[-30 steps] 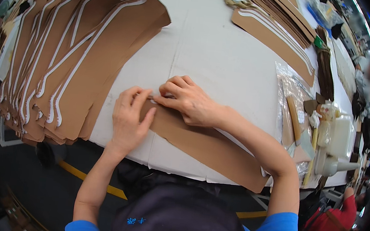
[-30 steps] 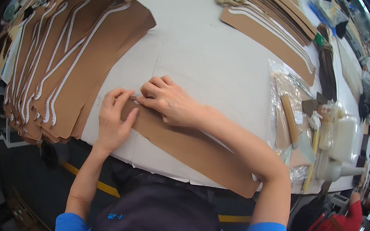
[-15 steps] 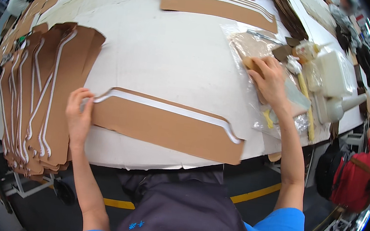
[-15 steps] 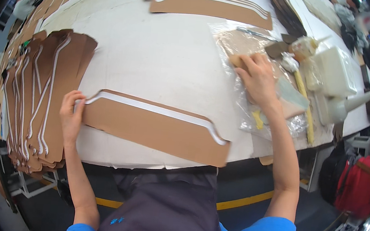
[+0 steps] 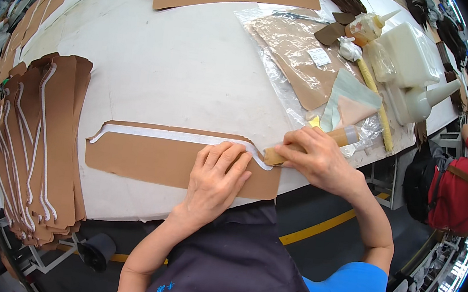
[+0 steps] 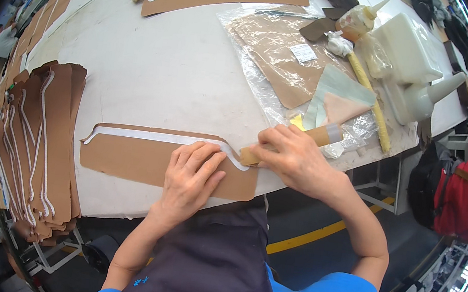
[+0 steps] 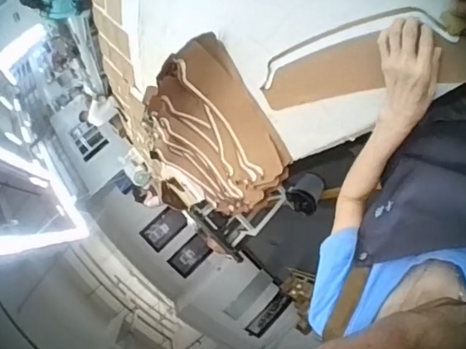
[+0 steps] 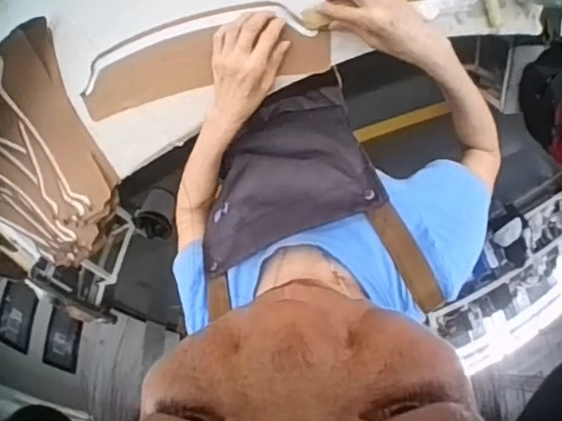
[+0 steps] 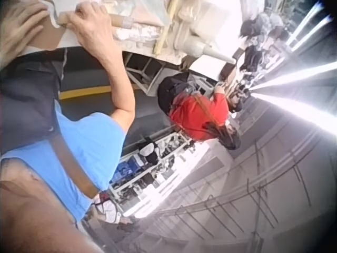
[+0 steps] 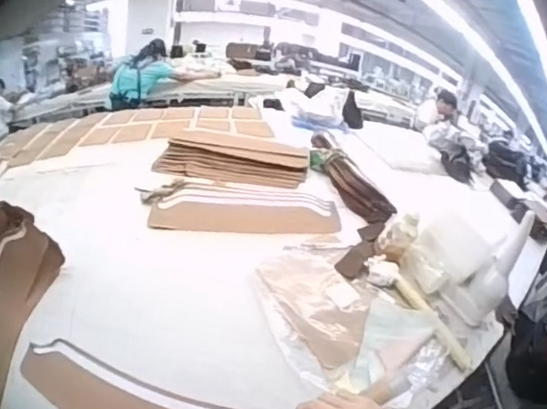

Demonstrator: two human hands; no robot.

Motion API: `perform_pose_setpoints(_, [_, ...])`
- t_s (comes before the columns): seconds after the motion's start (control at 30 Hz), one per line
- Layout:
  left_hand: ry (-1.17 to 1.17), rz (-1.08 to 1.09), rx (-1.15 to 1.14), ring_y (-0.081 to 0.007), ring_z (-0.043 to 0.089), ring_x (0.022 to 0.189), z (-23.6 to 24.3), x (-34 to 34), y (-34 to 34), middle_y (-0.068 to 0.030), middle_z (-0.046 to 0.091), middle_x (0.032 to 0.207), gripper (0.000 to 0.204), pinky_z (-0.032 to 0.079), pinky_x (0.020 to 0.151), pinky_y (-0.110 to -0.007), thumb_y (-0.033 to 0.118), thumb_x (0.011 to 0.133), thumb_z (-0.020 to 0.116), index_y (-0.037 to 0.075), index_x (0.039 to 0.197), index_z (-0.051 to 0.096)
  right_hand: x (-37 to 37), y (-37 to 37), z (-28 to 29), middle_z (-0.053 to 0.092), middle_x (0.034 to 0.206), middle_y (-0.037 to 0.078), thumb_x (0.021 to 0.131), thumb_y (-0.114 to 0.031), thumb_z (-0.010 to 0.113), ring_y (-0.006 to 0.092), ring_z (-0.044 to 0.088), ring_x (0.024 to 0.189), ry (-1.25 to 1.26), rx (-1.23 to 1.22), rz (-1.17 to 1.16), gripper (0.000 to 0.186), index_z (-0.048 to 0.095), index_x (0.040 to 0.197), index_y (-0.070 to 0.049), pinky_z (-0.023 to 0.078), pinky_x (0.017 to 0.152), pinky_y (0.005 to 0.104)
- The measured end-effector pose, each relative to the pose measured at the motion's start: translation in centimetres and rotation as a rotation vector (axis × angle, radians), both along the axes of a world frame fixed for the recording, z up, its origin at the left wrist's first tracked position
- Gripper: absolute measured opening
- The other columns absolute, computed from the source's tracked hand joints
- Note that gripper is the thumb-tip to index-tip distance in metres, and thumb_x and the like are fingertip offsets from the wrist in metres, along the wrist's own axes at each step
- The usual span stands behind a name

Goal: Manually folding and pressing leather pieces for a project.

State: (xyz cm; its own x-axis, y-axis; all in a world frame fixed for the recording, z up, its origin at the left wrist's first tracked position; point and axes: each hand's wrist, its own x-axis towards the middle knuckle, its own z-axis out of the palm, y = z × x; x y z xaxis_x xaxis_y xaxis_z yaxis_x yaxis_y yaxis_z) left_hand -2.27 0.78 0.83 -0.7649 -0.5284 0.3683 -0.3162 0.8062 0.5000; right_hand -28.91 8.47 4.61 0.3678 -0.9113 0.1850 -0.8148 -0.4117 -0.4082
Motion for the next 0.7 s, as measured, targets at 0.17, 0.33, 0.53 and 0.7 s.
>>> perform_pose_setpoints(0.17, [-0.062, -0.009, -0.013, -0.0313, 0.055, 0.128, -0.7, -0.2, 0.3, -0.0101, 0.062, 0.135, 0.044, 0.043, 0.105, -0.048, 0.019, 0.087, 0.082, 0.005, 0.127, 0.070, 0.5, -1.0, -0.4, 0.061, 0.112, 0.008, 0.078, -0.005, 0.073, 0.0258, 0.061, 0.099, 0.022, -0.057, 0.079, 0.035, 0.070, 0.113, -0.003, 0.049, 0.083, 0.0393])
perform_pose_setpoints(0.33, [-0.093, -0.055, 0.063, -0.0316, 0.056, 0.128, -0.1, 1.2, 1.6, -0.0103, 0.062, 0.134, 0.046, 0.042, 0.106, -0.049, 0.022, 0.087, 0.083, 0.006, 0.128, 0.070, 1.6, 0.2, -0.1, 0.060, 0.111, 0.009, 0.076, -0.010, 0.072, 0.0242, 0.059, 0.097, 0.112, -0.065, 0.187, 0.034, 0.069, 0.109, 0.000, 0.048, 0.081, 0.0379])
perform_pose_setpoints(0.53, [-0.050, -0.027, 0.035, -0.0310, 0.057, 0.128, -0.8, 1.5, 2.1, -0.0098, 0.064, 0.134, 0.050, 0.043, 0.106, -0.048, 0.021, 0.085, 0.084, 0.005, 0.131, 0.070, 1.9, -0.1, -0.1, 0.058, 0.109, 0.009, 0.075, -0.013, 0.071, 0.0236, 0.058, 0.096, 0.133, -0.061, 0.207, 0.034, 0.068, 0.107, 0.001, 0.048, 0.080, 0.0369])
perform_pose_setpoints(0.7, [-0.048, -0.021, 0.032, -0.0311, 0.057, 0.127, -0.8, 1.5, 2.2, -0.0103, 0.063, 0.134, 0.053, 0.044, 0.105, -0.049, 0.021, 0.085, 0.085, 0.004, 0.132, 0.069, 1.8, -1.1, -0.1, 0.056, 0.104, 0.007, 0.075, -0.012, 0.072, 0.0228, 0.057, 0.093, 0.142, -0.077, 0.241, 0.030, 0.068, 0.103, -0.001, 0.047, 0.079, 0.0356])
